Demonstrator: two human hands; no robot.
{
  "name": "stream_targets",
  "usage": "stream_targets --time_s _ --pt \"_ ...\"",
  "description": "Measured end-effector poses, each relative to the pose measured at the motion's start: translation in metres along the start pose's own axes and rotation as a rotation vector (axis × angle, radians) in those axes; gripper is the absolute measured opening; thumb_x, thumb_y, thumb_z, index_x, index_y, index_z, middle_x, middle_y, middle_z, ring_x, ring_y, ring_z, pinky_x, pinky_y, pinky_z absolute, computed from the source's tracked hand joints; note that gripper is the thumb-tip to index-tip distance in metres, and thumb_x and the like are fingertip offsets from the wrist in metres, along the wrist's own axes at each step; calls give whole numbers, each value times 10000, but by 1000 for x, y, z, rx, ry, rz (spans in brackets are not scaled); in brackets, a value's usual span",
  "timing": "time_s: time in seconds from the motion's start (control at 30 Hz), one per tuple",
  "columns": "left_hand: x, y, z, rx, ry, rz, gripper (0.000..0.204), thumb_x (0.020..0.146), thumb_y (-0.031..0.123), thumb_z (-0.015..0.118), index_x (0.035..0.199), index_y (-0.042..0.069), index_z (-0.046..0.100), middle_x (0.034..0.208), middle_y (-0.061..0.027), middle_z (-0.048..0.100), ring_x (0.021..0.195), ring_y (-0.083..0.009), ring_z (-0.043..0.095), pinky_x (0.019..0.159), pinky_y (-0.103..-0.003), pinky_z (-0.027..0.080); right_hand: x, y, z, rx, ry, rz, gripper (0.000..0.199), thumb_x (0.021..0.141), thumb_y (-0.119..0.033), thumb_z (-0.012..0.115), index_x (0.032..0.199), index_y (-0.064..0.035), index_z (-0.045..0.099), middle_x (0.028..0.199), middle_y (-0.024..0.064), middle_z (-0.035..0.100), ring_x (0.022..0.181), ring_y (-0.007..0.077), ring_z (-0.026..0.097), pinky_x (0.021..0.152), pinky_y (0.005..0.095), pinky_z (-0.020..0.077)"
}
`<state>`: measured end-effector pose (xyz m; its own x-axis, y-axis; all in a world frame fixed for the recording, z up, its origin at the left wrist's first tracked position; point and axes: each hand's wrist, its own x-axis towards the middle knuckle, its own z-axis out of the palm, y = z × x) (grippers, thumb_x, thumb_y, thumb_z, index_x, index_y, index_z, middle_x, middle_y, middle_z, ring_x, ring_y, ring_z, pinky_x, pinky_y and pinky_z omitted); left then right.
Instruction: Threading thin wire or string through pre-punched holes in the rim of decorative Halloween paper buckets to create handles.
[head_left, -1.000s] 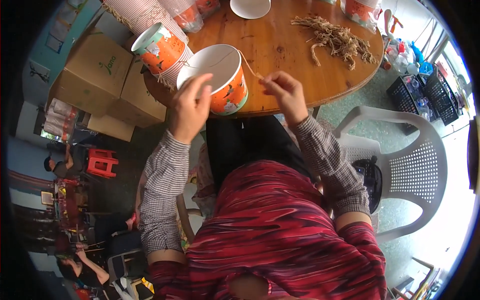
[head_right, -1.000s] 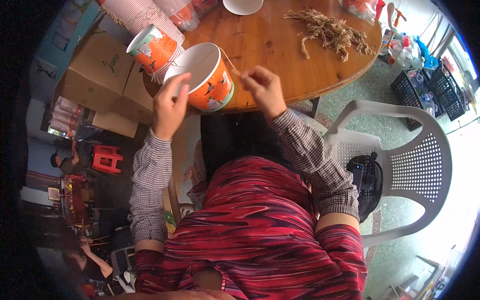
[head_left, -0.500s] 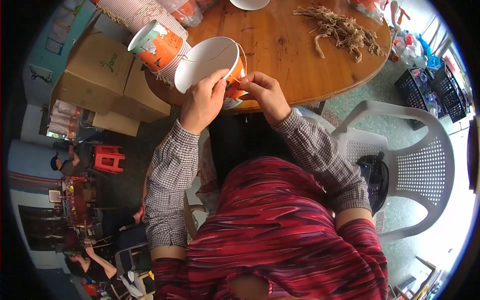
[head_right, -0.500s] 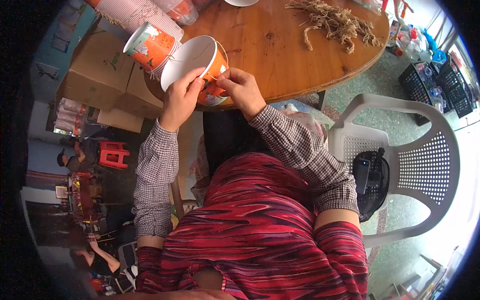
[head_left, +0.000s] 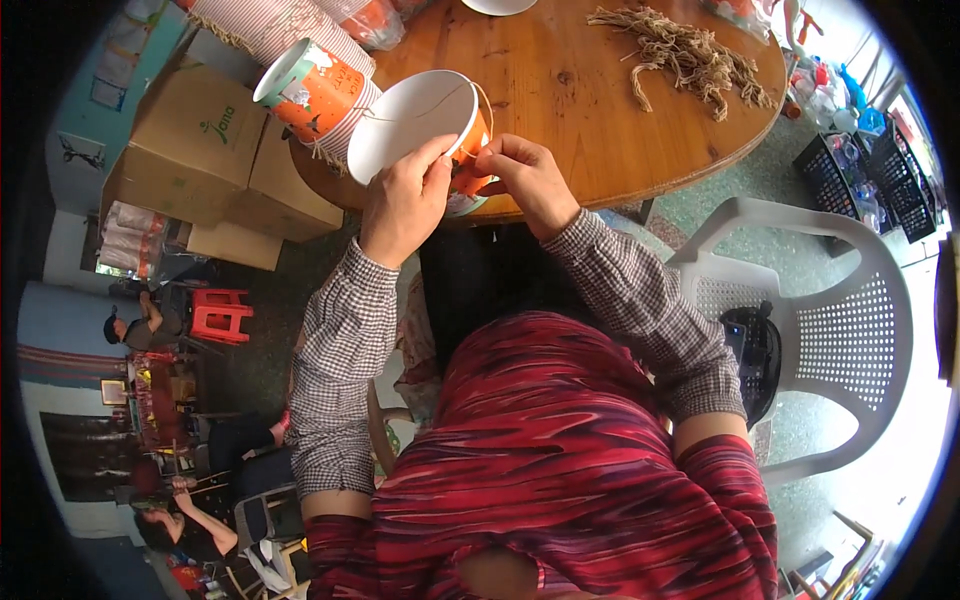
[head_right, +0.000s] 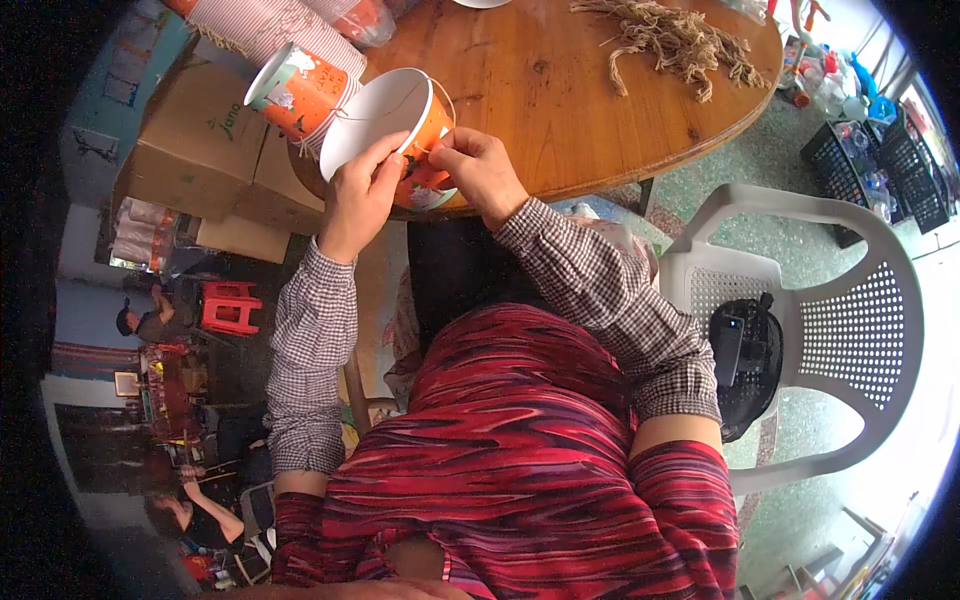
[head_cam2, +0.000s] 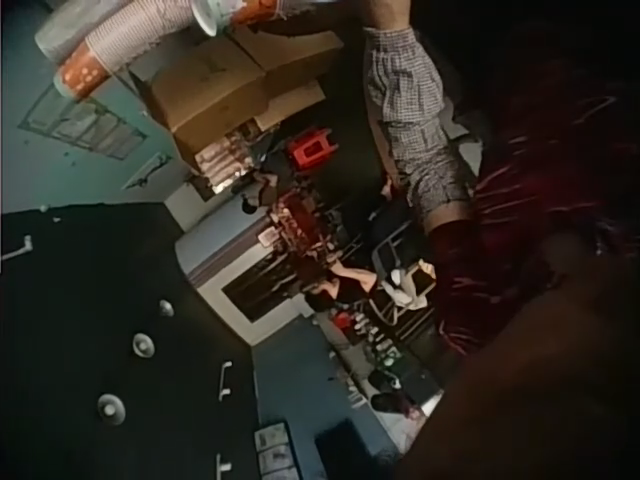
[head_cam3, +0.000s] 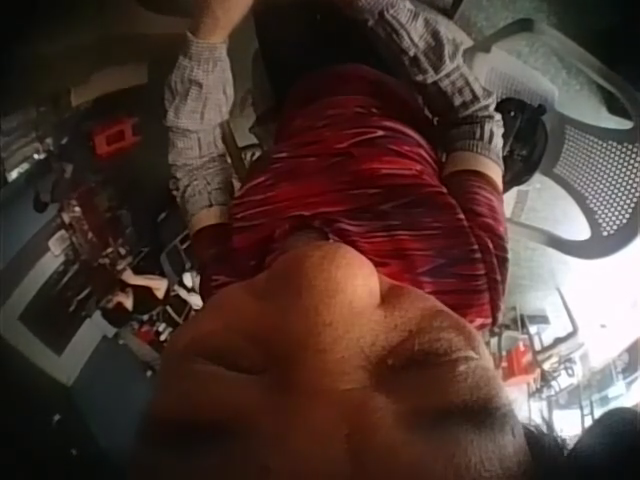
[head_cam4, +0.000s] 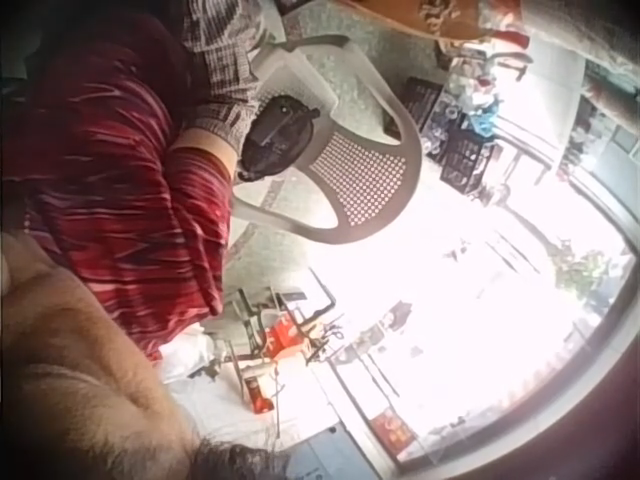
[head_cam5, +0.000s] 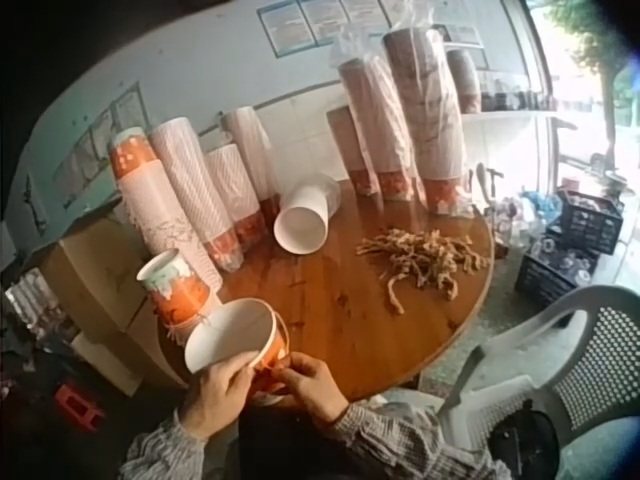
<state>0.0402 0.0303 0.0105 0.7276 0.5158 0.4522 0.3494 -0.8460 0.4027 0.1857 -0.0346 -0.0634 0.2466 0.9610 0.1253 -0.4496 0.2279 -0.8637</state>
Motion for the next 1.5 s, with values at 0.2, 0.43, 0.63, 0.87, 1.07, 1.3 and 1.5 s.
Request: stream_targets --time_s 0.2,0.43,0.63,0.87,1.07,1.3,1.5 --pt "1 2 -1 -40 -18 -20 242 876 101 514 1087 13 593 960 -199 640 874 -345 629 747 -386 501 2 -3 3 -35 -7 8 140 877 -149 562 911 -16 593 877 59 646 800 146 627 737 294 516" --pt "3 -5 -2 -118 -33 -8 253 881 94 502 1103 2 580 979 -207 633 906 -347 622 767 -377 496 6 0 9 5 82 -38 83 815 -71 593 812 12 593 733 49 620 670 113 597 630 244 487" --pt "4 -7 -4 -108 -81 -37 233 890 116 502 1058 -16 596 961 -208 634 893 -345 622 761 -367 492 13 13 7 -72 68 -124 92 831 -81 604 823 10 600 713 34 614 641 85 566 597 231 474" --pt "3 -10 -7 -188 -104 -148 204 867 99 555 1018 -28 606 787 -142 644 758 -220 653 658 -311 496 11 16 7 -68 71 -142 118 852 -104 610 833 13 602 708 26 611 631 71 556 578 223 468" --pt "3 -6 -6 -295 -96 -202 224 865 88 554 1051 -29 595 842 -136 652 799 -193 660 699 -295 516 9 16 9 -59 82 -125 126 862 -107 599 842 17 600 737 33 618 637 82 574 594 225 483" --pt "5 -4 -1 -186 -77 -106 241 889 104 508 1072 -24 599 947 -181 644 885 -291 643 771 -341 507 4 13 11 14 78 -122 150 877 -122 583 863 26 605 755 32 622 656 83 577 601 231 486" --pt "5 -7 -1 -154 -63 -93 217 888 116 521 1017 -31 616 916 -166 645 817 -284 640 713 -335 497 7 20 11 -71 125 -157 165 855 -129 587 841 33 617 730 34 621 644 82 561 593 239 476"
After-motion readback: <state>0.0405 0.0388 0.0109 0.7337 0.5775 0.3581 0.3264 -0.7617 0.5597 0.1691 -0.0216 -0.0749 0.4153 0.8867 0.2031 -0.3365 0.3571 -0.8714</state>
